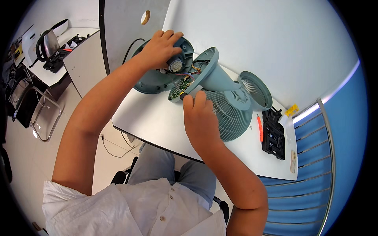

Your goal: The person uses a screwdriver to remove screws from the back of a disassembled teal fan, then handles a white electrical plug. The fan remains open on the table throughout the clip.

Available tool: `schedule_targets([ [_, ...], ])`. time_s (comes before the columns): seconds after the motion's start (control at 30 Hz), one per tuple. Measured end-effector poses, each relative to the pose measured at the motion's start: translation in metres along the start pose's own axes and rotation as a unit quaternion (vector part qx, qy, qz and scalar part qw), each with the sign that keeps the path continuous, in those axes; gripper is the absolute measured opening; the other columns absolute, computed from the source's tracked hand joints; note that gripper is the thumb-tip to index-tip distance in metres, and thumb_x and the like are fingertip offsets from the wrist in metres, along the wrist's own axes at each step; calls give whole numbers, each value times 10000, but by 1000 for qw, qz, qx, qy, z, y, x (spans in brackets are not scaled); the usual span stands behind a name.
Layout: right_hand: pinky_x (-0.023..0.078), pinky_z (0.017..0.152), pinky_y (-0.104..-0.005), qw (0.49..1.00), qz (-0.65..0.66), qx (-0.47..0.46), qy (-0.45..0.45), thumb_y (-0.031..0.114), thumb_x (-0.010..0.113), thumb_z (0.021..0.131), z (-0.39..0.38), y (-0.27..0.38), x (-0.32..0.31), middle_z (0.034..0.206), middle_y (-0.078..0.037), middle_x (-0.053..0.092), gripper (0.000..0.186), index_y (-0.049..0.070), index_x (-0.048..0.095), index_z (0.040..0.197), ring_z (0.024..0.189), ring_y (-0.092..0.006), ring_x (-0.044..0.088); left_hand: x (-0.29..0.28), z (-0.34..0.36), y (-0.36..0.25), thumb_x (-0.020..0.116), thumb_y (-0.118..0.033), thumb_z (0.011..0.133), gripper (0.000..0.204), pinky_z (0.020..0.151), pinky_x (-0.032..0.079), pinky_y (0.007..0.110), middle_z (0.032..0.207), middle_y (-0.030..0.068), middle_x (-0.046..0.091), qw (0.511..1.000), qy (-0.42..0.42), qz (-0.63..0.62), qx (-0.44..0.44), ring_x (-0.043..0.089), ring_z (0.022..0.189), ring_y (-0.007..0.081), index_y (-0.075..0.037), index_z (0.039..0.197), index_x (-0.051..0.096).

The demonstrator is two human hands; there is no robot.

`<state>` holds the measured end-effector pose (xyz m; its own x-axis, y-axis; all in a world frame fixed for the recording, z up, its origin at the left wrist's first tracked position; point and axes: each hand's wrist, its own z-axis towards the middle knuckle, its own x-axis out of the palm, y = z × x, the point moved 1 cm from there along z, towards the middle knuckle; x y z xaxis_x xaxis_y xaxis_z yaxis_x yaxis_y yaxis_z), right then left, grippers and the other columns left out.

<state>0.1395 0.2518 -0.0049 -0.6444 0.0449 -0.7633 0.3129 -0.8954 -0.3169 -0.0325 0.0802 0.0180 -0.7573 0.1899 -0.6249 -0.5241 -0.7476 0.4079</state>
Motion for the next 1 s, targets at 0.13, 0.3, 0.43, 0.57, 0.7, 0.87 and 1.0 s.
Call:
schedule_targets([
  [0.13, 493, 481, -266, 1000, -6, 9, -5, 76, 645, 761, 0, 1, 0, 815, -60, 448, 203, 80, 461, 845, 648, -180, 532, 2, 1, 0, 798, -185, 482, 471, 843, 373, 349, 1266, 80, 475, 1000, 17, 4, -11, 448, 1097, 248, -220, 944, 710],
  [0.3, 503, 525, -315, 995, 68, 76, -19, 68, 654, 752, 6, 3, 1, 803, -76, 446, 232, 71, 449, 861, 668, -230, 549, -1, 2, -4, 833, -199, 432, 569, 887, 371, 369, 1332, 86, 434, 998, 52, -6, -27, 417, 1164, 266, -208, 983, 692],
  [0.43, 512, 583, -350, 982, 150, 116, 22, 86, 668, 759, 4, 9, -3, 890, -101, 442, 266, 56, 441, 894, 748, -268, 570, 4, 2, -4, 836, -202, 430, 571, 883, 372, 370, 1327, 85, 440, 999, 39, 5, -25, 419, 1159, 265, -208, 982, 693],
  [0.57, 515, 605, -354, 986, 99, 121, 50, 127, 670, 782, -1, 8, 3, 954, -107, 441, 266, 45, 452, 911, 809, -260, 583, 6, 3, -4, 840, -209, 429, 569, 877, 374, 372, 1330, 86, 439, 999, 35, 6, -21, 422, 1160, 265, -209, 979, 693],
  [0.7, 507, 588, -346, 979, 117, 148, 75, 143, 647, 802, -11, 10, -8, 955, -98, 461, 240, 34, 486, 942, 769, -254, 594, 6, 4, -5, 843, -219, 430, 592, 891, 376, 374, 1339, 88, 433, 998, 56, -8, -25, 420, 1178, 270, -216, 1002, 689],
  [0.87, 489, 556, -348, 971, 168, 166, 33, 169, 627, 826, -22, 5, -7, 900, -97, 530, 269, 31, 537, 1039, 662, -248, 598, 13, 1, 10, 857, -254, 440, 620, 930, 372, 390, 1344, 92, 429, 996, 79, -5, -37, 409, 1201, 277, -223, 1033, 678],
  [1.0, 484, 560, -354, 975, 157, 153, 41, 173, 619, 832, -17, 6, -1, 871, -90, 546, 257, 34, 549, 1037, 682, -248, 601, 16, -1, 12, 863, -282, 443, 616, 937, 367, 391, 1351, 94, 425, 998, 60, 1, -17, 412, 1202, 276, -225, 1027, 676],
])
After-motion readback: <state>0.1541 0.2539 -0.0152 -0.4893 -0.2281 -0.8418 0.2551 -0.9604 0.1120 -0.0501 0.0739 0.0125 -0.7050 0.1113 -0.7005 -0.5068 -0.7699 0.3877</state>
